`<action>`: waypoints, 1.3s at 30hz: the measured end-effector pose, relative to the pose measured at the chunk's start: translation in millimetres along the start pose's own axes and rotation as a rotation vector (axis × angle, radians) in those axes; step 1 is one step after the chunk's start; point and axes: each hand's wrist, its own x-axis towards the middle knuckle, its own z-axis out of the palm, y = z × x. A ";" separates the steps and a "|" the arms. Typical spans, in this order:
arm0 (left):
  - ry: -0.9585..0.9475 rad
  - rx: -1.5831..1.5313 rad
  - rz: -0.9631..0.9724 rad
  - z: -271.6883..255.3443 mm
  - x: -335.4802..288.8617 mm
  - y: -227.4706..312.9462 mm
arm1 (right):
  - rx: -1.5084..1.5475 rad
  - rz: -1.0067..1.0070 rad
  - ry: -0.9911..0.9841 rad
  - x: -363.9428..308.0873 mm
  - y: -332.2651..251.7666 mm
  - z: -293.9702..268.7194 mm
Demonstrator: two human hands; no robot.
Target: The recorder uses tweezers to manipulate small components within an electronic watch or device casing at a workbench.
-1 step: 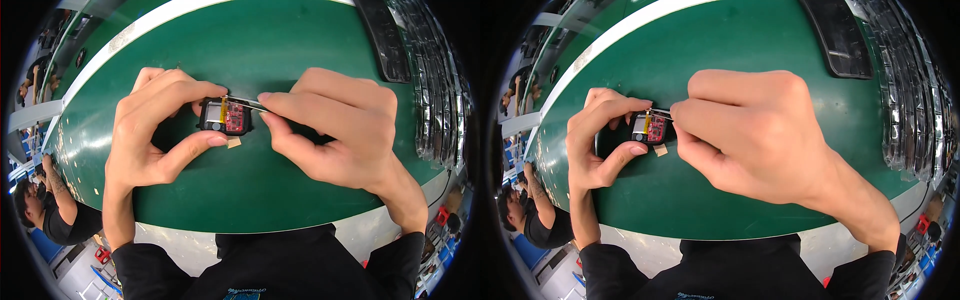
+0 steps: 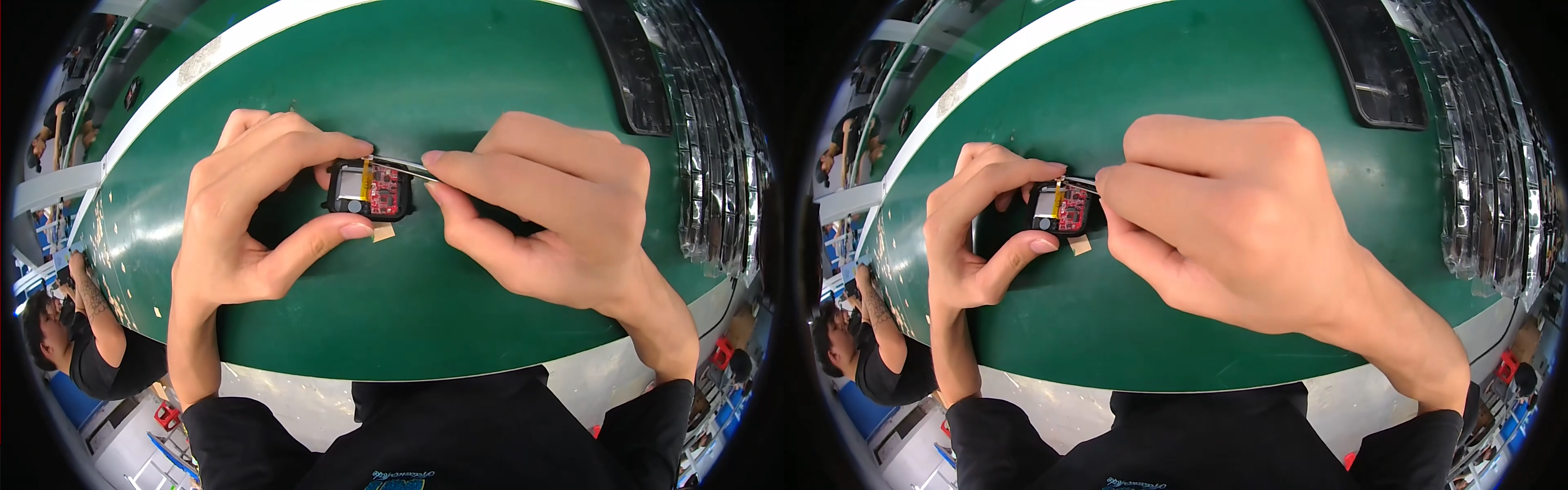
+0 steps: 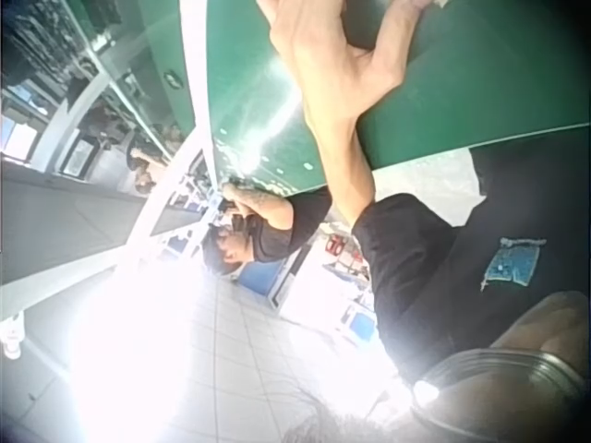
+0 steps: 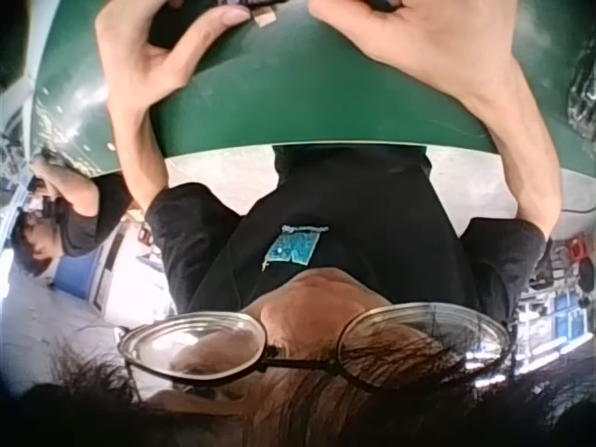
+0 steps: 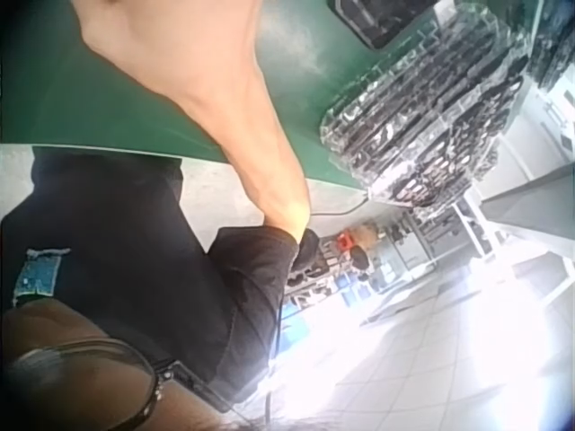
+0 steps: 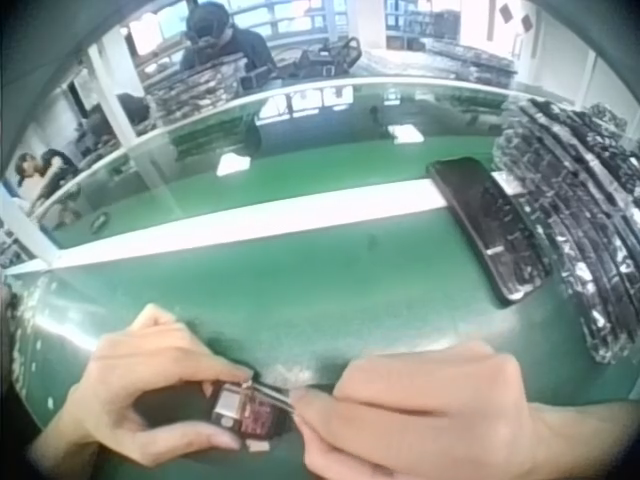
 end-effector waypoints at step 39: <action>-0.096 -0.096 0.092 -5.2 0.6 -13.0 | 0.210 0.210 -0.144 2.9 -3.5 -8.3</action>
